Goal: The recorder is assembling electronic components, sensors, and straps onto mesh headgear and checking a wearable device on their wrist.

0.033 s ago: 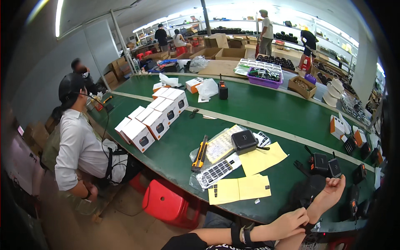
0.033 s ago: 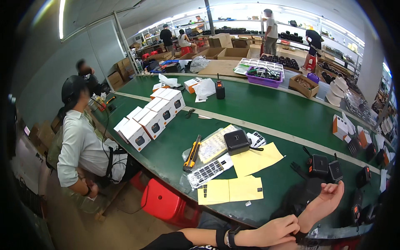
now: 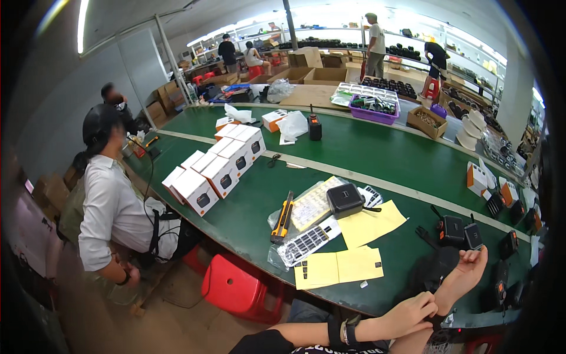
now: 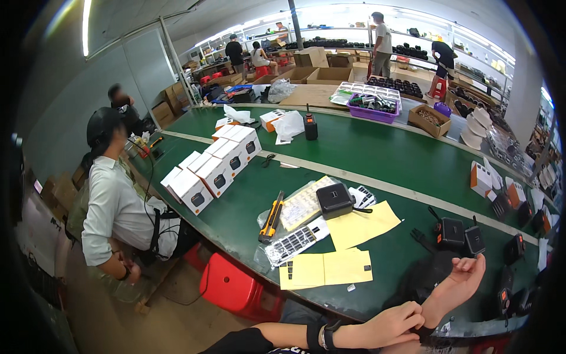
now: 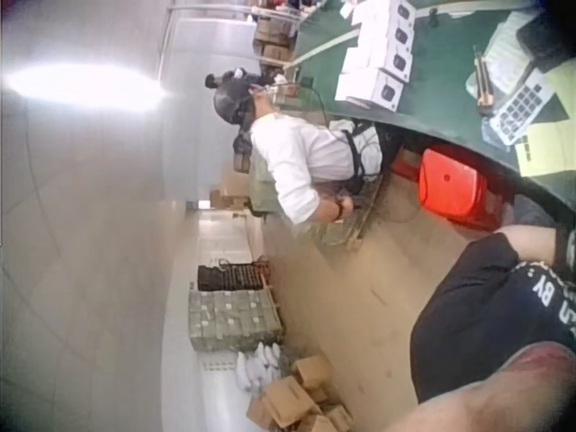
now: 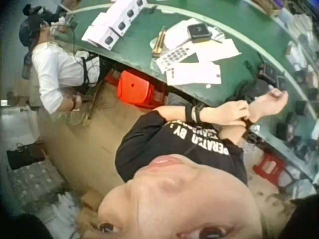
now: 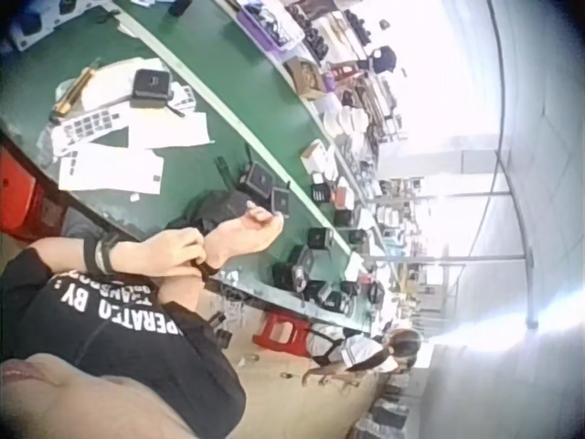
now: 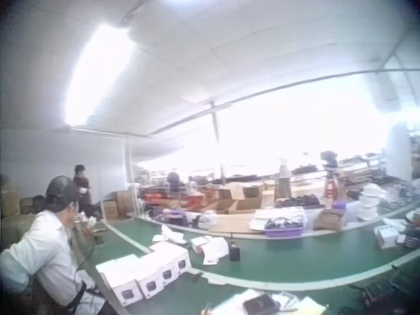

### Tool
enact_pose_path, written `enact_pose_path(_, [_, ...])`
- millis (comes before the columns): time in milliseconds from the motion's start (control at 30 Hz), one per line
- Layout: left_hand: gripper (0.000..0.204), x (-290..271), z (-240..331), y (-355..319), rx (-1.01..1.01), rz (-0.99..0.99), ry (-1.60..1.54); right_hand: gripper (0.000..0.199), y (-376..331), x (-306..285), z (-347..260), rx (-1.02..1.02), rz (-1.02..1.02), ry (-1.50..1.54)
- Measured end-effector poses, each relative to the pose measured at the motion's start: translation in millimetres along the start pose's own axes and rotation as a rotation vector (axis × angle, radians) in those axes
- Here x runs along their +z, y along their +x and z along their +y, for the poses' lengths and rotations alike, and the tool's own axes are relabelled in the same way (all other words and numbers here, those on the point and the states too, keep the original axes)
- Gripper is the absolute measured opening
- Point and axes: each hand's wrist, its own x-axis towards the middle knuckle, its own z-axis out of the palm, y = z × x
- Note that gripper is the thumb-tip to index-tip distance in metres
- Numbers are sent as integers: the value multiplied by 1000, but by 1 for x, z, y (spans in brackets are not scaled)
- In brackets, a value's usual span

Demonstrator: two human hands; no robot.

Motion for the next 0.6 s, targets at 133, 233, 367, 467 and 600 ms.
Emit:
enact_pose_path(133, [38,9,-8,-4,171,134,71,18,-5,8,0,112,-19,71])
enact_pose_path(233, [39,4,-9,-4,219,153,116,19,-5,6,-1,173,-42,114])
enact_pose_path(367, [40,-6,-13,-5,205,115,191,17,-10,8,3,185,-28,81])
enact_pose_path(467, [40,-13,-15,-7,173,89,218,15,-16,12,4,218,-50,69])
enact_pose_path(600, [40,-22,-11,-5,192,75,223,15,-26,21,4,250,-78,48])
